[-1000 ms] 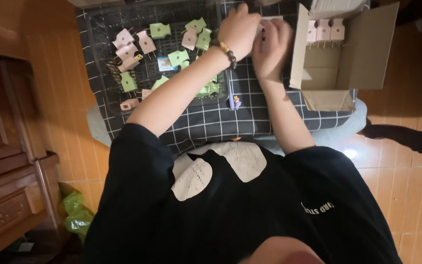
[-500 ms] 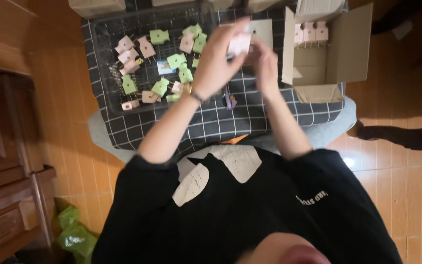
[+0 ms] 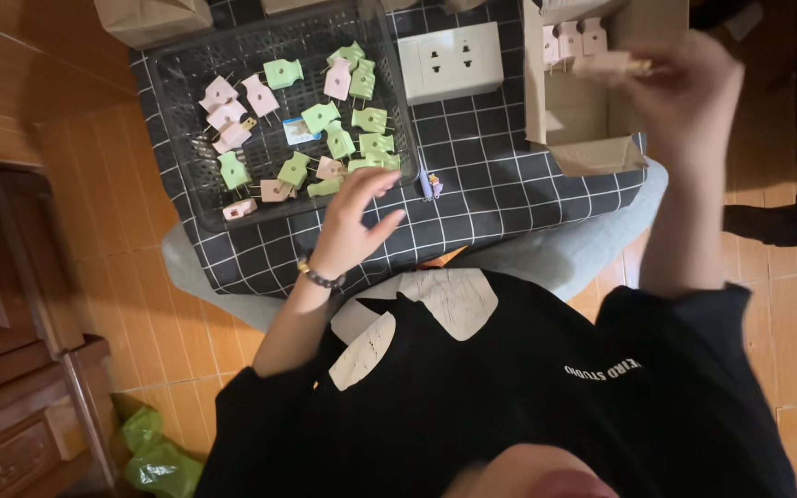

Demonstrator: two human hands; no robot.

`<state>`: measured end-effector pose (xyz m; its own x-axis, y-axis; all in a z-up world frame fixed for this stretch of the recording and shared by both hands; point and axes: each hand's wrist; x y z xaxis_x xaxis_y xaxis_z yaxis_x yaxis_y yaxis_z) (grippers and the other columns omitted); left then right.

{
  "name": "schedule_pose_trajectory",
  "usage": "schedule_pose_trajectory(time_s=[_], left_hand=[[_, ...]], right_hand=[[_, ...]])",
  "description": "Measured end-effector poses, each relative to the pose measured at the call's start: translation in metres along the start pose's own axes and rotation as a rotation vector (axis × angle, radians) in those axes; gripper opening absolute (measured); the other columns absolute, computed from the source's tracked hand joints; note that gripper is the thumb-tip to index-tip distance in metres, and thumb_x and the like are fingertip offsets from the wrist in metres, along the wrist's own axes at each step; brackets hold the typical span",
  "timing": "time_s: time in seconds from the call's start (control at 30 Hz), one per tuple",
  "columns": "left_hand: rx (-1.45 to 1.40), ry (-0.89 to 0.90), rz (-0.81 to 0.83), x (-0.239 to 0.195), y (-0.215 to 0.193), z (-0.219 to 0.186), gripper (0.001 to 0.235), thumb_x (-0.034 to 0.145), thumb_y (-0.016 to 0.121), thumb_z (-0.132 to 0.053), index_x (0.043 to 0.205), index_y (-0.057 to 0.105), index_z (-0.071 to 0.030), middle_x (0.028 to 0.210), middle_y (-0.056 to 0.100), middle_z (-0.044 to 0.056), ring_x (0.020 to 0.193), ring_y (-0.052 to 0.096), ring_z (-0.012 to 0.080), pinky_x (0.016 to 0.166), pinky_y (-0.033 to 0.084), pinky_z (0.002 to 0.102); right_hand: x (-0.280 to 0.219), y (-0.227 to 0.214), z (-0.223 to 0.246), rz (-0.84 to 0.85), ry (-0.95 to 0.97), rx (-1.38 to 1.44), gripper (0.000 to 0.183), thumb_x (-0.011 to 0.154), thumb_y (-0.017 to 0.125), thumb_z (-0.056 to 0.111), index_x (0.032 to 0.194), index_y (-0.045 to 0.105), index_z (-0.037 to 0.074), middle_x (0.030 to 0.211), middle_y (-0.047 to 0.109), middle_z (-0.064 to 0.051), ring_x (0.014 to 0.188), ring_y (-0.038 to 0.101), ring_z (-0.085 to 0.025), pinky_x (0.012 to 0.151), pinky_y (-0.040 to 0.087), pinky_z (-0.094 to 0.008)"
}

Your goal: The person handles pink and green plastic plug housings, fitting pieces together and placing the assembled units into a cardboard box.

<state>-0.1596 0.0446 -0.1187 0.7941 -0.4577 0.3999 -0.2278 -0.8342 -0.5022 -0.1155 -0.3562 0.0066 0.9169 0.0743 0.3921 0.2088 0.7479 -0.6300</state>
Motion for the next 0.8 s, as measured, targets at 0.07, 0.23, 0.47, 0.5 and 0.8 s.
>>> schedule_pose_trajectory(time_s=[0.07, 0.23, 0.47, 0.5, 0.8], left_hand=[[-0.054, -0.001, -0.059, -0.006, -0.013, -0.001, 0.045, 0.097, 0.071, -0.015, 0.136, 0.053, -0.004, 0.127, 0.060, 0.015, 0.104, 0.063, 0.0223, 0.099, 0.058, 0.033], [-0.083, -0.042, -0.186, -0.022, -0.042, -0.008, 0.037, 0.099, 0.068, -0.006, 0.132, 0.055, 0.000, 0.121, 0.062, 0.017, 0.099, 0.066, 0.0224, 0.092, 0.061, 0.031], [-0.121, -0.119, -0.250, -0.018, -0.062, -0.027, 0.027, 0.102, 0.063, 0.000, 0.129, 0.058, 0.001, 0.117, 0.060, 0.017, 0.096, 0.065, 0.0217, 0.090, 0.060, 0.031], [-0.097, -0.108, -0.240, -0.019, -0.062, -0.027, 0.027, 0.102, 0.064, 0.000, 0.129, 0.059, 0.000, 0.117, 0.061, 0.016, 0.095, 0.065, 0.0213, 0.089, 0.060, 0.031], [-0.046, -0.135, -0.217, -0.013, -0.066, -0.031, 0.023, 0.103, 0.065, -0.005, 0.126, 0.062, -0.002, 0.118, 0.062, 0.016, 0.092, 0.068, 0.0208, 0.089, 0.061, 0.032]], right_hand=[[0.018, -0.001, 0.020, 0.064, 0.160, -0.001, 0.030, 0.102, 0.099, 0.005, 0.115, 0.075, -0.006, 0.102, 0.072, -0.015, 0.094, 0.070, -0.019, 0.082, 0.058, -0.028], [0.039, 0.012, -0.043, 0.549, 0.221, -0.139, 0.019, 0.096, 0.084, 0.009, 0.113, 0.076, 0.003, 0.099, 0.075, -0.013, 0.087, 0.069, -0.020, 0.077, 0.054, -0.032], [0.056, 0.037, -0.050, 0.943, 0.447, -0.265, 0.024, 0.091, 0.078, 0.017, 0.112, 0.078, 0.005, 0.104, 0.078, -0.013, 0.095, 0.071, -0.027, 0.085, 0.052, -0.041], [0.054, 0.040, -0.056, 0.947, 0.428, -0.268, 0.026, 0.090, 0.080, 0.020, 0.110, 0.078, 0.003, 0.103, 0.078, -0.014, 0.094, 0.071, -0.027, 0.083, 0.051, -0.041], [0.045, 0.053, -0.047, 0.891, 0.394, -0.314, 0.028, 0.087, 0.073, 0.007, 0.114, 0.072, 0.001, 0.108, 0.075, -0.019, 0.096, 0.069, -0.035, 0.081, 0.054, -0.049]])
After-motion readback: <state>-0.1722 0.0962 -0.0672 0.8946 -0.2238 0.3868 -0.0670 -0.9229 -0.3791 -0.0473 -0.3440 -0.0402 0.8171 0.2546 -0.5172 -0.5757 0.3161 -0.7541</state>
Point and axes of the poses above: each hand's wrist, its own x-axis towards the middle knuckle, its own y-axis out of the palm, z = x × y
